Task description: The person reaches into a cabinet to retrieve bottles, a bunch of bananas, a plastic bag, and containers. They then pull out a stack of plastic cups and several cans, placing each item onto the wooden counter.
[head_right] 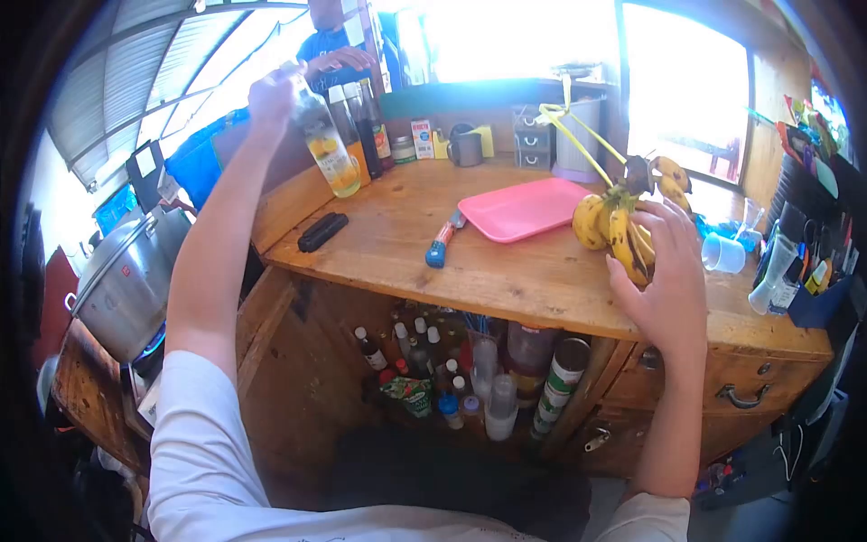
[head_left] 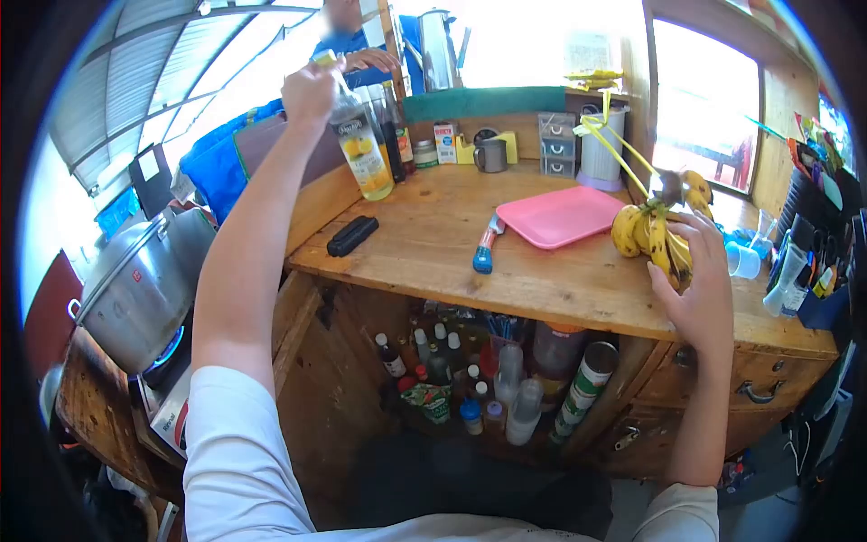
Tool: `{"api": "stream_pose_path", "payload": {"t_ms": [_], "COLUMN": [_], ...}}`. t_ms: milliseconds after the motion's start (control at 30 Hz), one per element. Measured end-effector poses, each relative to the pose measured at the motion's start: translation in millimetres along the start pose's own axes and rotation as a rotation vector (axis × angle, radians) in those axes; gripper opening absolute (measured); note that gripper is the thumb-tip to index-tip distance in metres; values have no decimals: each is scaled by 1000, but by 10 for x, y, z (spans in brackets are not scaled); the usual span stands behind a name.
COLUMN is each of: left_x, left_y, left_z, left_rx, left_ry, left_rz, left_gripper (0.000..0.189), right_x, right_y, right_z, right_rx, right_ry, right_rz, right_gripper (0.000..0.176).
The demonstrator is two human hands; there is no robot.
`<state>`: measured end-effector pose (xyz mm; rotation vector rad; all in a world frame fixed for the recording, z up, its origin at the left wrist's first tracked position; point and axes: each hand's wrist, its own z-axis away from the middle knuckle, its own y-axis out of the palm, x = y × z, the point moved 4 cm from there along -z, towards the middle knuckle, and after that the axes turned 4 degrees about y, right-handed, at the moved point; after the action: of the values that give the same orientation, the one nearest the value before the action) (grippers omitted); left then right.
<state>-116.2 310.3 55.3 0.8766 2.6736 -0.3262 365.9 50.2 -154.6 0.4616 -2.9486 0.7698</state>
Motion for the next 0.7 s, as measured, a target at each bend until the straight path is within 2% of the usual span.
{"api": "stream_pose_path", "payload": {"t_ms": [33,133,267,400,433,500,533,700], "left_x": [53,596,968,1333,1382,1435,1155,1252], "left_y": [91,422,579,719,756,785,692,863], "left_z": [28,-43,-25,-274,-320,-368,-258,-260], "left_rx": [-3,-9,-32,-63,-56,65,222,268], "left_ry": [0,-35,-109,-92,-97,-331,-470,-533], "left_rz": [-145,-234,-368,-525,-530,-413,-311,-251], "left_gripper": [49,47,56,54,54,44,37,37], "right_x": [0,-12,-45,-29,-43,-59,-63,-79], "right_y": [-1,-20,9,28,38,52,55,69], "right_z": [1,-4,13,-5,-1,12,11,-5], "right_rx": [1,-11,-16,18,19,29,32,52], "right_ry": [3,28,43,67,77,91,96,97], "right_rz": [-4,-12,-16,-29,-15,0,-2,6], "right_gripper": [44,44,45,46,46,46,46,47]}}
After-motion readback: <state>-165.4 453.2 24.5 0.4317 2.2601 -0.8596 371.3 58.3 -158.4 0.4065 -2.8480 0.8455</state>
